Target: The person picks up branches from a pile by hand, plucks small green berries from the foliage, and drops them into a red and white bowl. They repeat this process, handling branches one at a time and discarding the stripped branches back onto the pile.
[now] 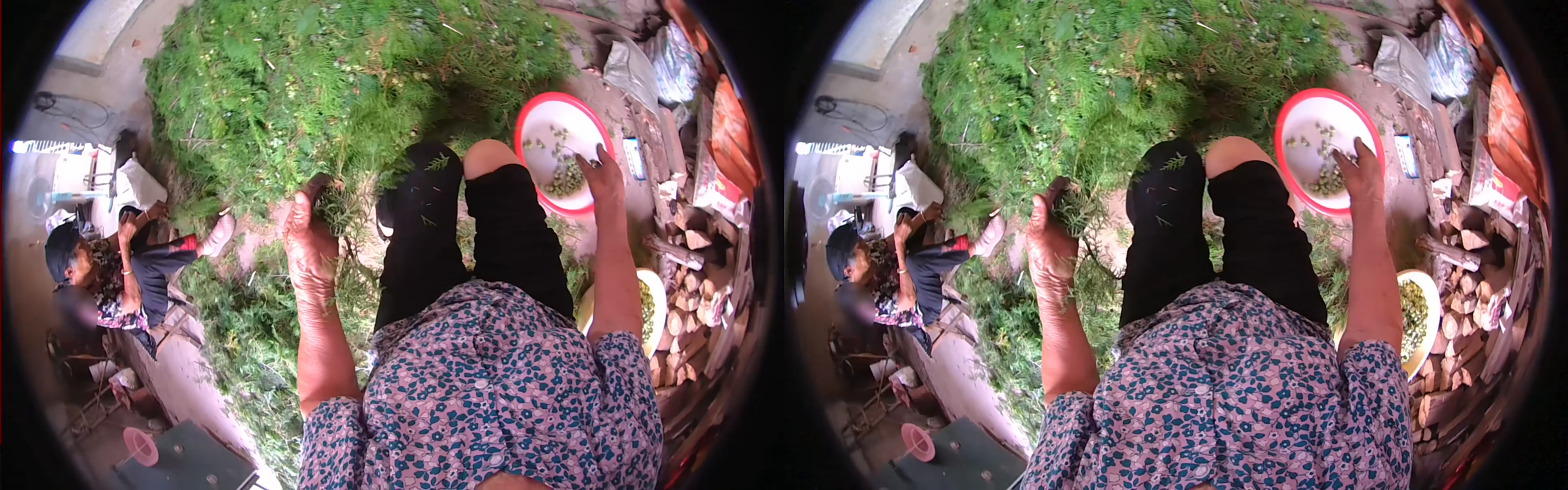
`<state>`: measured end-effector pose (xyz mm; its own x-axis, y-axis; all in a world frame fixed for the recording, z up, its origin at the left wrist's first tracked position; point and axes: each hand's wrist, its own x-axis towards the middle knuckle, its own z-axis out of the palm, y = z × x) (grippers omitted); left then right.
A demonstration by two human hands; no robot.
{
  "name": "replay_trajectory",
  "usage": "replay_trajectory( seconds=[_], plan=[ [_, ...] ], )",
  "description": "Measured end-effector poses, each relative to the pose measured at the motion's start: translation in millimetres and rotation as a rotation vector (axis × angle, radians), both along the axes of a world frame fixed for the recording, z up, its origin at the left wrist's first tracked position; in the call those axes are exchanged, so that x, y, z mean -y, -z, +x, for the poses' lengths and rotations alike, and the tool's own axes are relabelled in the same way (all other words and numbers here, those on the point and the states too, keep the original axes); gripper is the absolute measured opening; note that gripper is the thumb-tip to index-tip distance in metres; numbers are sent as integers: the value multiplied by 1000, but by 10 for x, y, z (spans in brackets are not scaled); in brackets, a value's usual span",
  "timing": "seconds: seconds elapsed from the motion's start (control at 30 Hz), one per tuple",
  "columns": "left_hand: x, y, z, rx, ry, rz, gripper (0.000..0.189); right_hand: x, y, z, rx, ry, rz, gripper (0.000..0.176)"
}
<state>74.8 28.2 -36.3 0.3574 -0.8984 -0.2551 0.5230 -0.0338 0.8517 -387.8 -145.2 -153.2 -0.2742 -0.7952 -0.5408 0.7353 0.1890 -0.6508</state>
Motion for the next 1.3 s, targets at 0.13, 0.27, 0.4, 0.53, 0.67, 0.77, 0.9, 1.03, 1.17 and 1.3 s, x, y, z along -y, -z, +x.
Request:
replay_trajectory(
  seconds=[0.13, 0.27, 0.4, 0.53, 0.67, 0.77, 0.9, 1.03, 1.17, 1.3],
  plan=[
    [47, -154, 134, -173, 13, -109, 76, 77, 819, -613, -781, -333, -130, 49],
    [111, -200, 352, -255, -115, -164, 73, 11, 162, -105, -255, 5, 122, 43],
    [117, -216, 567, -364, -174, -233, 69, -115, -300, 466, -192, -139, -77, 30],
    [200, 113, 811, -56, -525, -217, 72, -446, -1037, 1440, -522, -534, -350, 22],
    [204, -165, 431, -1028, -164, -495, 69, -950, -1457, 2193, -859, -1034, -711, 25],
    [264, -47, 371, -1108, -164, -562, 68, -1228, -1414, 2628, -987, -1036, -1148, 31],
    [247, -33, 310, -993, -185, -545, 66, -1344, -1324, 2833, -1040, -1141, -1251, 25],
    [252, -311, 104, -358, -438, -340, 71, -1266, -1270, 2813, -885, -1038, -1028, 10],
    [63, -216, 279, 125, -279, -155, 65, -1065, -1205, 2714, -622, -1109, -754, 12],
    [-273, 95, 354, 715, -393, 203, 34, -999, -1113, 2763, -391, -995, -525, 13]
  ],
)
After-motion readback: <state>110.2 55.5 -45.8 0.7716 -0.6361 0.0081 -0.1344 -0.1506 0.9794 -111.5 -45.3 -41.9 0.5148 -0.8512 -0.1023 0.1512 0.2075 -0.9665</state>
